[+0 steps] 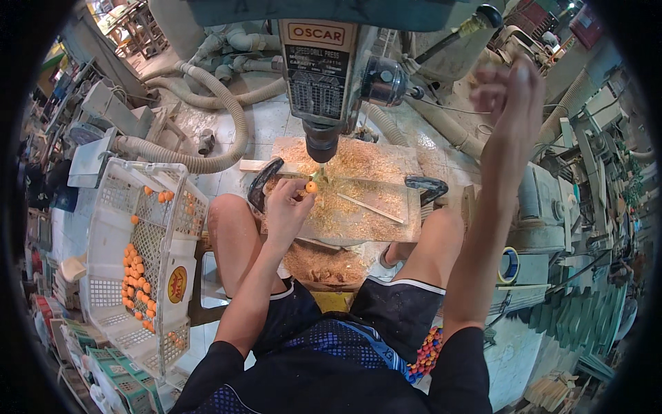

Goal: Drill a hole into small wooden spheres using a drill press while holding them in a jig.

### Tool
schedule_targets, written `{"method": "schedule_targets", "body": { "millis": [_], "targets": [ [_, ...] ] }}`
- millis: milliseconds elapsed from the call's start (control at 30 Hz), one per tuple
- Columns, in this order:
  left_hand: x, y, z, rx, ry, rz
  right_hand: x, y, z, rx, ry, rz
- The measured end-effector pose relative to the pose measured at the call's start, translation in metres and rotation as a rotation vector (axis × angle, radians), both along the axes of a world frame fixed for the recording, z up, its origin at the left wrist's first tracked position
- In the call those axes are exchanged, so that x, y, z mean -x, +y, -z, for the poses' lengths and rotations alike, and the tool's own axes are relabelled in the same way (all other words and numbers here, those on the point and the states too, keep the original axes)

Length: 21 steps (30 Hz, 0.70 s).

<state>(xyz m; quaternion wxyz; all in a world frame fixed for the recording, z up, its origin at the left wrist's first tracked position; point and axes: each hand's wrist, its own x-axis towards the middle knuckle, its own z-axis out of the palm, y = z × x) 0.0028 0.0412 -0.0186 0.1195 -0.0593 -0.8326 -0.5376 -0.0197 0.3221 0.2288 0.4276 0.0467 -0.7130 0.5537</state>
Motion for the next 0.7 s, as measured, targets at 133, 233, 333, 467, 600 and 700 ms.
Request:
{"method": "schedule_targets", "body": {
  "millis": [133,233,333,467,600,700],
  "targets": [
    [0.002,0.011,0.005,0.000,0.003,-0.013,0.028,-0.020,-0.056,-0.104,0.092,0.088],
    [0.003,0.015,0.008,0.005,0.010,-0.030,0.041,-0.024,-0.068,-0.097,-0.113,0.140],
    [0.004,0.017,0.010,-0.009,0.015,-0.045,0.067,-0.016,-0.054,0.351,0.183,-0.491],
    [0.002,0.020,0.013,-0.016,0.027,-0.062,0.103,0.024,-0.046,-0.179,-0.174,-0.122],
    [0.004,0.026,0.016,0.029,-0.005,-0.135,0.132,0.036,-0.042,-0.849,0.139,0.044],
    [0.006,0.029,0.018,0.178,0.120,-0.183,0.134,0.034,-0.039,-1.213,0.472,0.272]
  ]
}}
